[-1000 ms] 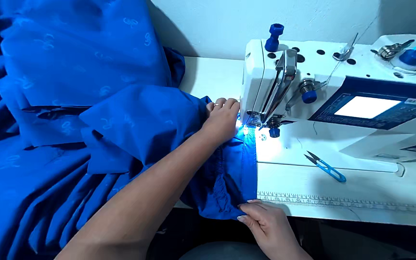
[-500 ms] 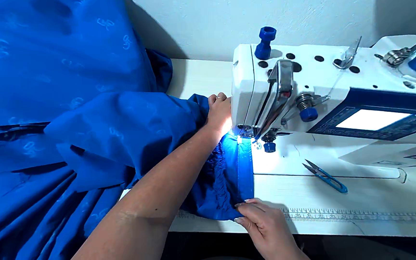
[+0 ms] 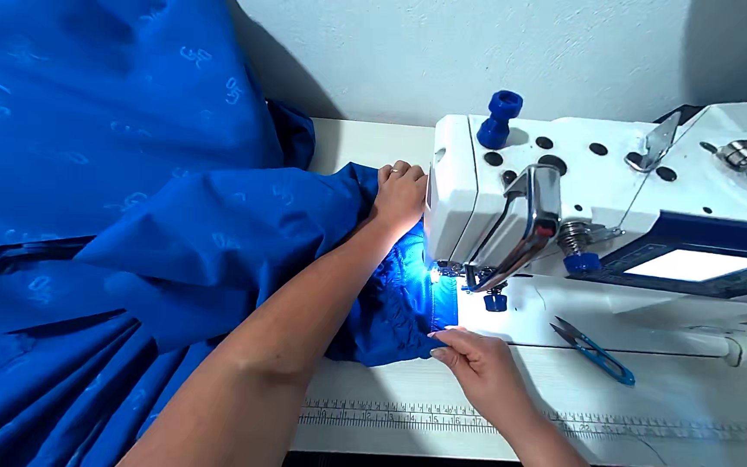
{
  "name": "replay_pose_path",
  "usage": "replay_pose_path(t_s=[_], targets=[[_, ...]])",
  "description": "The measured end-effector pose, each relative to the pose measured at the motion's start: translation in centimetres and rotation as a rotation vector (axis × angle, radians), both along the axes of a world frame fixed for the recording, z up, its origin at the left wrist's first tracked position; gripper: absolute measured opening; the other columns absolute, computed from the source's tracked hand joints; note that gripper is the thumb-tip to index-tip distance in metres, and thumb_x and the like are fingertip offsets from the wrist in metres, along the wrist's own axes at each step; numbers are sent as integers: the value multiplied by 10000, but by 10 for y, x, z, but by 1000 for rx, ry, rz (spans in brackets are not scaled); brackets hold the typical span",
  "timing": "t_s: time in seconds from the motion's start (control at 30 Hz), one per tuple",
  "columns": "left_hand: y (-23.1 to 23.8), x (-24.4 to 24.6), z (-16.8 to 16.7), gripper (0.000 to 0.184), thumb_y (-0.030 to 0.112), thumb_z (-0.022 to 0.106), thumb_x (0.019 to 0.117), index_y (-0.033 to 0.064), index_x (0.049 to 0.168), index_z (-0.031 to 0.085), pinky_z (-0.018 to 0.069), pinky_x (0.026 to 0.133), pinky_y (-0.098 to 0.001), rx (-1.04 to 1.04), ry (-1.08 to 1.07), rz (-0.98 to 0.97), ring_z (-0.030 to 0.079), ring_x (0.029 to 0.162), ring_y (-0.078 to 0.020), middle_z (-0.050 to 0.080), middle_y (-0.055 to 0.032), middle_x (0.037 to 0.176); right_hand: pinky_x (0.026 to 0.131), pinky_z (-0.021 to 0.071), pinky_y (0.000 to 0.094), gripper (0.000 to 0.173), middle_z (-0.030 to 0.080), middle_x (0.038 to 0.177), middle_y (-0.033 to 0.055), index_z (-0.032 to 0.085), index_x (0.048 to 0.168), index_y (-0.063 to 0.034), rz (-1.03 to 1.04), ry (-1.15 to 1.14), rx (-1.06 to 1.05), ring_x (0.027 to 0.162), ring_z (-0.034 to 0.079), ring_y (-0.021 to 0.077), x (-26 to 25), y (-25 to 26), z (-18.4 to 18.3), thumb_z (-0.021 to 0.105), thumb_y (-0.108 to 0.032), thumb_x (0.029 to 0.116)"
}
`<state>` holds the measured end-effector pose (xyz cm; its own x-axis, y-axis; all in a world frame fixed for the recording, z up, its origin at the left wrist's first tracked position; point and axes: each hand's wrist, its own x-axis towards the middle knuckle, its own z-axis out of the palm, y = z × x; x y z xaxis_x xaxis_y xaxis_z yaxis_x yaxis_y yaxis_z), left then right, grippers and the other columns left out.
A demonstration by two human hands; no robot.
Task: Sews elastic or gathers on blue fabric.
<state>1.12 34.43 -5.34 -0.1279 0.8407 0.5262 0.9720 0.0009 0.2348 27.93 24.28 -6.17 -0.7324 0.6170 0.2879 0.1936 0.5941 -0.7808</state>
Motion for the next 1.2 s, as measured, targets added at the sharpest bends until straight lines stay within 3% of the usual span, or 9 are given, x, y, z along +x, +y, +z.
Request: replay_pose_path(t_s=[0.1, 0.2, 0.3, 0.47, 0.7, 0.83, 0.93, 1.03, 1.2], targets=[[-73, 20, 38, 110, 38, 687, 904, -21, 979, 742, 346, 1019, -689, -46, -248, -210, 575, 1192, -440, 687, -217, 1118, 776, 590, 248, 293, 773, 920, 36, 796, 1016, -70, -14, -7, -19, 868, 729, 74, 0, 2, 2, 590, -278, 1004], [-135, 21, 45, 375, 341, 529, 1002, 127, 810, 771, 396, 1045, -568, -266, -184, -636, 654, 1110, -224, 741, -3, 892, 795, 586, 252, 280, 769, 910, 25, 794, 1006, -79, -26, -15, -24, 882, 727, 73, -2, 3, 1, 591, -272, 1001], [-185, 50, 68, 495, 471, 503, 1012, 140, 698, 694, 502, 932, -477, -403, 53, -760, 675, 771, -151, 636, 32, 649, 971, 569, 313, 214, 778, 1031, -4, 789, 1043, -101, 45, -5, -1, 1048, 719, 88, 0, 4, -1, 610, -206, 987], [-265, 109, 124, 345, -8, 507, 951, 60, 617, 561, 509, 769, -383, -290, 243, -795, 563, 543, -235, 529, -65, 517, 1122, 469, 422, 211, 771, 1038, 11, 735, 1022, -126, 361, 180, 438, 1138, 699, 154, 12, -34, 27, 539, -195, 1056], [-286, 139, 84, 242, 53, 492, 1004, 73, 1078, 722, 582, 820, -463, -466, -238, -880, 718, 986, -285, 736, -121, 1058, 995, 567, 285, 316, 771, 949, 41, 696, 960, -68, 159, 298, 270, 1003, 738, 106, 33, -58, 31, 484, -264, 1089], [-279, 106, 47, 190, 180, 657, 896, 21, 834, 740, 581, 654, -484, -480, -61, -163, 735, 778, -319, 738, -164, 820, 985, 562, 258, 339, 766, 912, 24, 701, 949, -68, 109, 276, 238, 959, 739, 82, 39, -67, 20, 495, -304, 1079], [-287, 56, 48, 248, 86, 629, 982, -131, 1092, 680, 463, 968, -635, -849, -293, 432, 635, 1129, -486, 675, -324, 1137, 965, 565, 262, 325, 768, 873, 20, 726, 924, -65, 107, 194, 232, 895, 745, 89, 38, -72, -2, 523, -278, 1062], [-325, 15, 19, 223, 39, 620, 926, -161, 1020, 647, 472, 886, -615, -330, -276, 553, 640, 1019, -466, 661, -336, 1025, 955, 569, 264, 313, 773, 884, 8, 736, 924, -77, 104, 133, 234, 874, 746, 85, 35, -73, -14, 529, -272, 1055], [-337, 16, 102, 229, 65, 562, 1012, -133, 1067, 664, 443, 854, -768, -530, -122, 896, 623, 1052, -601, 651, -394, 1064, 959, 563, 253, 303, 768, 864, 1, 729, 924, -89, 107, 104, 215, 899, 746, 86, 36, -70, -10, 533, -283, 1049]])
